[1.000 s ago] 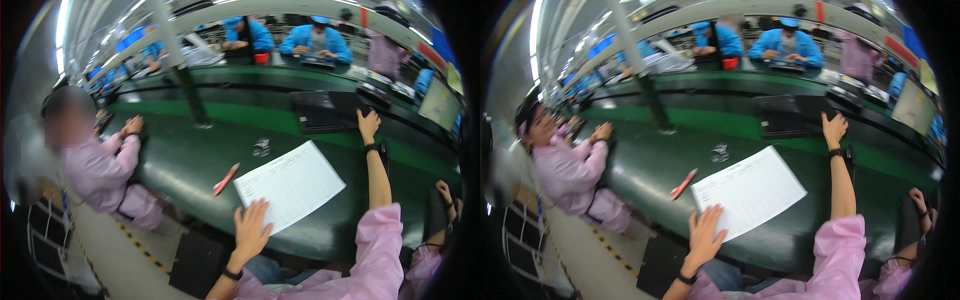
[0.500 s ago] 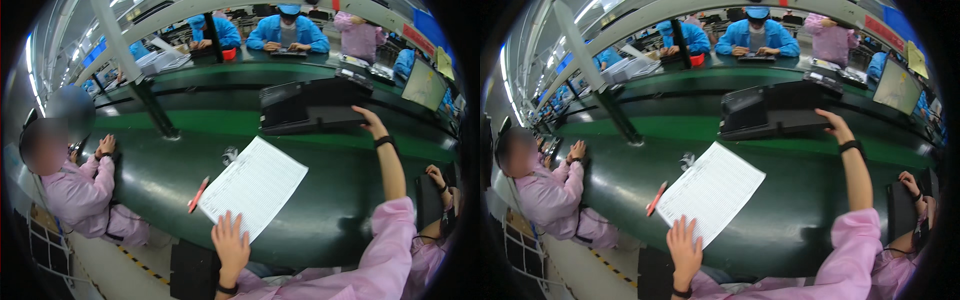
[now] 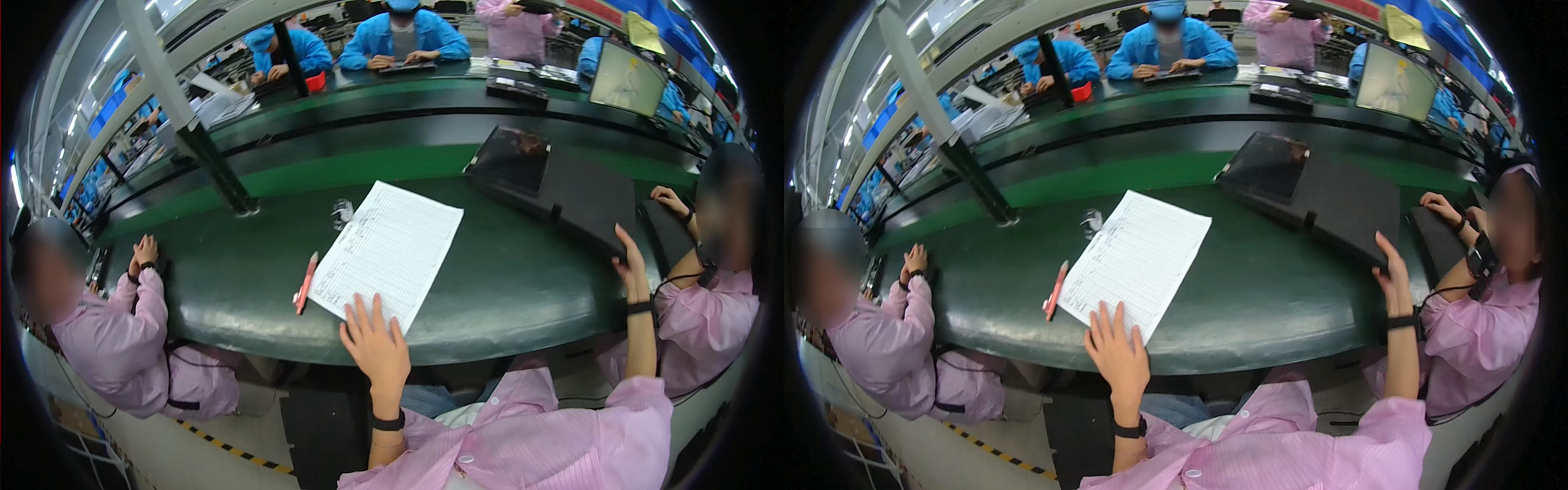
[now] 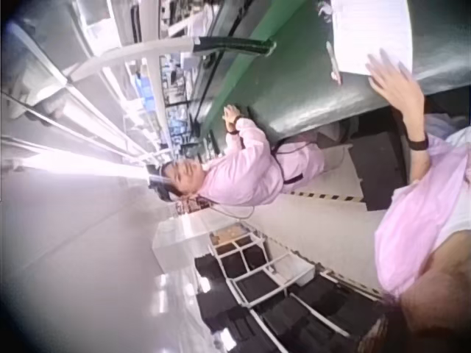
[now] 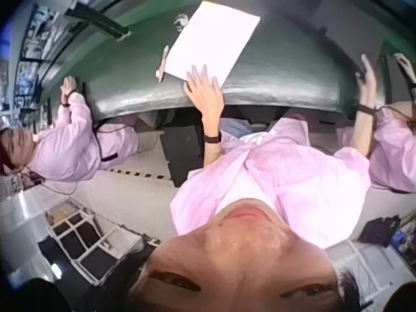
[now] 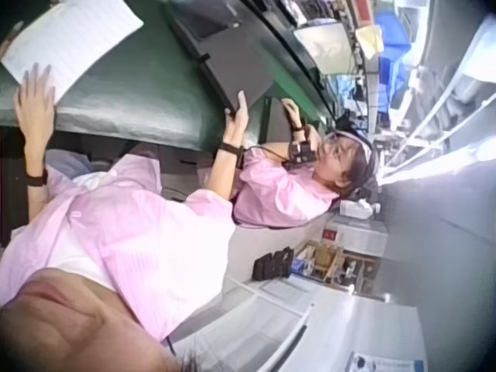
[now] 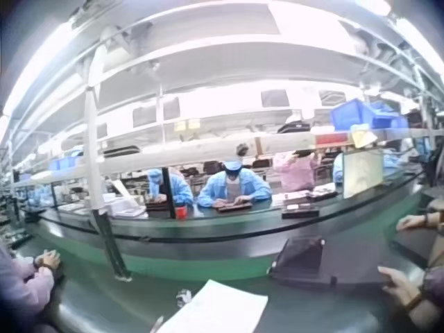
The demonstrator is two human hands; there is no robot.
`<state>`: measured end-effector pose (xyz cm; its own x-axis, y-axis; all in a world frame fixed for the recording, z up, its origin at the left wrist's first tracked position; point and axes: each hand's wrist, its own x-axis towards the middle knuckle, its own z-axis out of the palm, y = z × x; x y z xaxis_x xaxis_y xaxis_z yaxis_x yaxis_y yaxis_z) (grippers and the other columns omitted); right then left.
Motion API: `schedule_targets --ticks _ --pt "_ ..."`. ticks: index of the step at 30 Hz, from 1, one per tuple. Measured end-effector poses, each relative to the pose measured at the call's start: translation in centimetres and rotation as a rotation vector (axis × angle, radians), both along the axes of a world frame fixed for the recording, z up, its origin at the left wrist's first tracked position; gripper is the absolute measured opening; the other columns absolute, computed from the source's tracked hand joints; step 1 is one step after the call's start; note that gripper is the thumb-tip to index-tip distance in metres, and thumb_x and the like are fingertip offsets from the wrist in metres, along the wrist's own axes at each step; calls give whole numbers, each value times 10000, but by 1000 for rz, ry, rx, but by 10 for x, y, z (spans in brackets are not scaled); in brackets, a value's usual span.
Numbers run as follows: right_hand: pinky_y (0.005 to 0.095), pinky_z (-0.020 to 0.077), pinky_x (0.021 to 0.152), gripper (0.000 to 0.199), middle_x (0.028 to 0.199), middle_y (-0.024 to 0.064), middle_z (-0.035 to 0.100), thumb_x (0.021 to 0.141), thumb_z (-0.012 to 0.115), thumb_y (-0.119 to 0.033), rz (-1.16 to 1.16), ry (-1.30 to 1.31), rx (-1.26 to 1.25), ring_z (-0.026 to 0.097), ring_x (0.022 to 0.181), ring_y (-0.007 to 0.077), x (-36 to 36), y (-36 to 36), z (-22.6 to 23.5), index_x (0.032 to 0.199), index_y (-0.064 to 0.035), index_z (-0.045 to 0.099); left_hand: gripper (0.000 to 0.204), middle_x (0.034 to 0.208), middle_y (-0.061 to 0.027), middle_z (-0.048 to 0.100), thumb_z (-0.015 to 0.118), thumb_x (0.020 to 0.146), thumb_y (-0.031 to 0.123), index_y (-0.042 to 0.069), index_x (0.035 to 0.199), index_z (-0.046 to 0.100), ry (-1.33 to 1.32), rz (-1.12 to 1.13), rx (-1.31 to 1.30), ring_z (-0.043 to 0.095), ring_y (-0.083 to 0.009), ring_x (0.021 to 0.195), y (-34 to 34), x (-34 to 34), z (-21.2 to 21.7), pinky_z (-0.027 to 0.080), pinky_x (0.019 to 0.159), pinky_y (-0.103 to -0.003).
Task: Inspecting and testing a tablet device on an assembly line.
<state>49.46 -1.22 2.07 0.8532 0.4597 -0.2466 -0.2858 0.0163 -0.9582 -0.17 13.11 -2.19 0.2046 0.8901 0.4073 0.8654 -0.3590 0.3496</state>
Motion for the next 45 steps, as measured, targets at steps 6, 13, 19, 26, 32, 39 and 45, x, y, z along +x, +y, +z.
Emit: schedule_targets --ticks 6,13,19,26,32,39,45 --pt "220 347 386 324 794 2 639 846 756 -303 -63 -81 -84 573 558 92 -63 -111 -13 1033 -66 640 513 1557 -195 311 562 962 222 84 1444 451 -83 -75 50 172 -419 1472 -25 40 50 129 1173 -548" --pt "240 339 335 288 716 31 626 851 743 -259 34 -64 -129 537 447 107 -98 -167 -11 972 -18 642 651 1426 -356 399 519 1006 342 -54 1473 297 -632 -414 -376 400 -449 1348 -7 101 50 323 1113 -437" --pt "241 338 325 352 694 56 616 865 736 -313 267 -293 -395 509 403 99 -93 -149 4 934 19 641 579 1365 -304 517 543 1010 329 -92 1392 434 -957 -409 -600 519 -334 1284 0 96 25 403 1049 -357" --pt "410 520 772 493 953 230 688 854 718 -356 -25 -1168 -649 662 906 407 -117 -109 21 1118 52 634 544 1343 -280 548 569 995 286 -74 1387 459 -879 -378 -530 556 -324 1236 -12 97 21 412 1037 -352" --pt "460 462 911 396 1075 203 647 833 719 -269 94 -1372 -415 589 1047 381 -161 -52 42 1095 17 636 503 1469 -213 447 513 1026 221 -79 1419 421 -986 -448 -611 430 -254 1360 -6 90 19 306 1122 -323" --pt "424 430 1023 513 1171 176 653 881 699 -293 105 -1175 -170 604 1139 322 -232 13 -10 1294 -17 570 510 1535 -247 332 464 1040 168 -22 1492 324 -1009 -495 -539 335 -294 1433 -9 104 22 248 1159 -361" --pt "398 463 932 468 1038 134 664 832 749 -253 73 -898 -19 633 984 282 -246 18 -13 1225 -41 610 447 1504 -236 389 385 1052 149 -5 1471 359 -961 -473 -403 366 -302 1412 -7 106 31 253 1154 -376"
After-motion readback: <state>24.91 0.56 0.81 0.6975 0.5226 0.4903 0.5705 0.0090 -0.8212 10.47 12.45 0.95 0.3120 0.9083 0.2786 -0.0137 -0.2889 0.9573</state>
